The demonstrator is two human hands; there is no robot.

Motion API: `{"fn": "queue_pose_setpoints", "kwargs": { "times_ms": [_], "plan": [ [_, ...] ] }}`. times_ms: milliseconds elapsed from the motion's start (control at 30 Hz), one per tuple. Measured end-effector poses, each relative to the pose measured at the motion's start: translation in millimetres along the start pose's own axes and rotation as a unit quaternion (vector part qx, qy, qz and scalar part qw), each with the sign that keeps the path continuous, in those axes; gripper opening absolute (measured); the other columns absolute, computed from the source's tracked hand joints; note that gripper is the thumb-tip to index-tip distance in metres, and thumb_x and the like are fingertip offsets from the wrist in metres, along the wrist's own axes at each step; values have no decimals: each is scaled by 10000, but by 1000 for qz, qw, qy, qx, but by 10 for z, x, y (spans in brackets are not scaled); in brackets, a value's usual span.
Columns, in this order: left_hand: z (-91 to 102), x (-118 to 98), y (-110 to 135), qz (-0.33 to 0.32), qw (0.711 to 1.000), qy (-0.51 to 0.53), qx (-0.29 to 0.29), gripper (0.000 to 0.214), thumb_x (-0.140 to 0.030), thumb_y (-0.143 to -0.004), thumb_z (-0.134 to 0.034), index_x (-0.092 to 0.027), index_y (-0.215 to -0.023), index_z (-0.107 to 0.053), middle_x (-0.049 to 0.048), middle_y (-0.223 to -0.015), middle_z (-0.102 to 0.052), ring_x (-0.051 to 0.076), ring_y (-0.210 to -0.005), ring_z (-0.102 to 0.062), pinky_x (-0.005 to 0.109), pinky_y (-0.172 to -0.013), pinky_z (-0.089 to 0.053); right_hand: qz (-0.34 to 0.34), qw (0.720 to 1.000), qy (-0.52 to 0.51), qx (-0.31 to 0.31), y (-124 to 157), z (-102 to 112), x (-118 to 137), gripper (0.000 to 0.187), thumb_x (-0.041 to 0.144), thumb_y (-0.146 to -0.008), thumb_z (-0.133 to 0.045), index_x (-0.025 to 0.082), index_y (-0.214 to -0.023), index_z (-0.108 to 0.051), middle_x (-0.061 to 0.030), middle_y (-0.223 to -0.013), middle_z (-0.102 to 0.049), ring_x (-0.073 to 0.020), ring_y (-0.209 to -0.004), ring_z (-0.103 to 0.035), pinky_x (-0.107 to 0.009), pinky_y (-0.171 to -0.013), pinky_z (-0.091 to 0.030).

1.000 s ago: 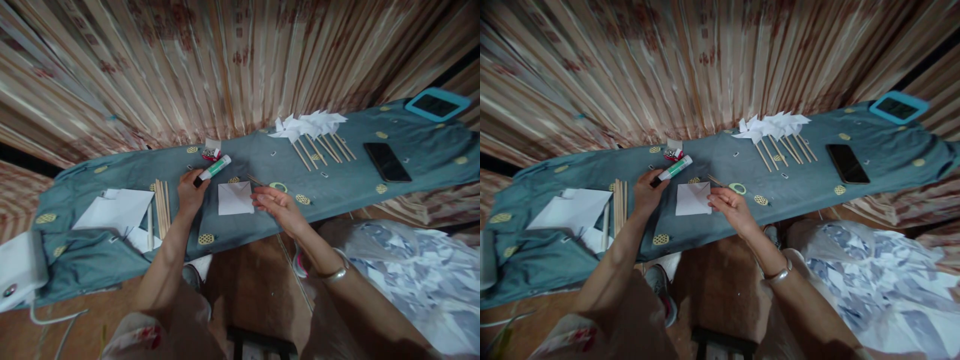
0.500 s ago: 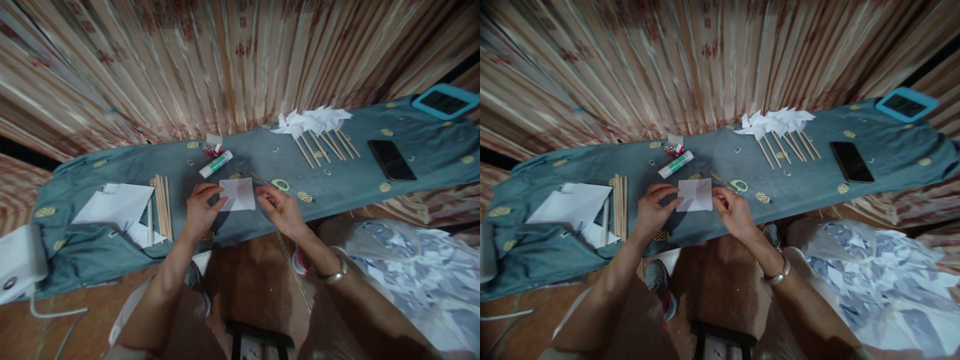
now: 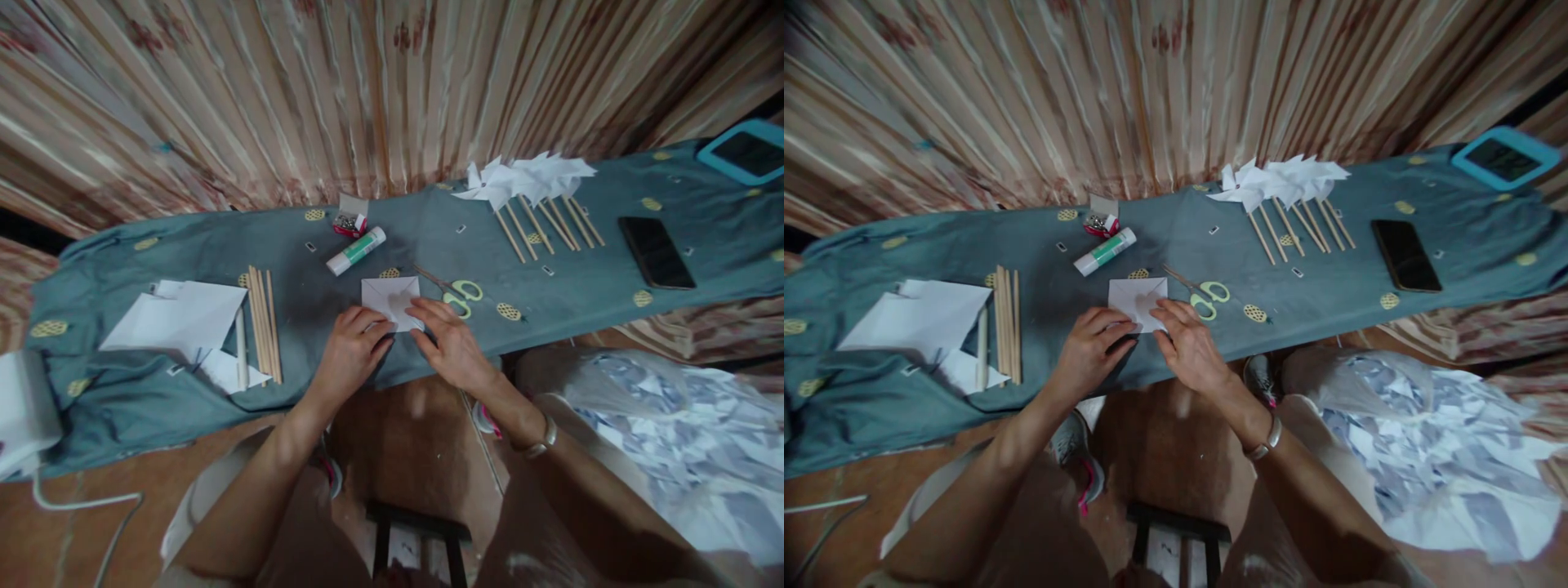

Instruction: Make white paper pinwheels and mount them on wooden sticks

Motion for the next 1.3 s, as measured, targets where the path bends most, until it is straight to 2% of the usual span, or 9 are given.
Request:
{"fn": "queue_pose_setpoints", "kwargs": {
  "times_ms": [200, 567, 733, 1000, 1300],
  "plan": [
    [-91, -43, -36, -7, 999, -38, 18, 134, -205, -920, -604, -149, -1011, -685, 80, -961, -715, 222, -896, -616, 358, -776, -485, -3, 1000, 4, 5, -15, 4, 1, 368, 220, -879, -535, 180, -1228, -643, -141, -1355, -616, -287, -1295, -525, -516, -1132, -387],
    [-65, -75, -41, -26, 997, -73, 22, 181, -170, -960, -507, -132, -954, -684, 79, -904, -713, 207, -835, -613, 336, -737, -482, -29, 998, -40, 37, -51, 104, -25, 438, 185, -807, -613, 234, -1242, -622, -105, -1377, -607, -257, -1309, -528, -492, -1133, -382],
    [-23, -116, -26, -20, 998, -50, 27, 230, -187, -981, -462, -140, -941, -684, 79, -902, -710, 196, -834, -615, 332, -738, -488, -41, 995, -80, 33, -60, 130, -43, 372, 188, -813, -619, 259, -1175, -656, -79, -1370, -618, -249, -1303, -540, -495, -1132, -381],
    [80, -196, 103, -30, 999, 1, 24, 168, -184, -970, -505, -149, -966, -669, 78, -932, -717, 190, -844, -630, 326, -746, -510, -81, 981, -162, 68, -21, 165, -41, 198, 154, -778, -663, 290, -904, -734, -26, -1364, -622, -262, -1293, -552, -503, -1130, -378],
    [89, -219, 142, -25, 998, 12, 52, 153, -141, -957, -512, -148, -968, -664, 75, -941, -713, 193, -860, -630, 336, -762, -533, -115, 967, -211, 79, -67, 162, 3, 66, 261, -804, -726, 303, -848, -750, -8, -1348, -633, -268, -1281, -556, -514, -1125, -376]
  ]
}}
Point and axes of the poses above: each hand's wrist, its own y-axis away from the middle knuckle, its own z-axis out of the back of the hand, x = y × z, the point moved 2 cm from there along -y, towards the middle knuckle
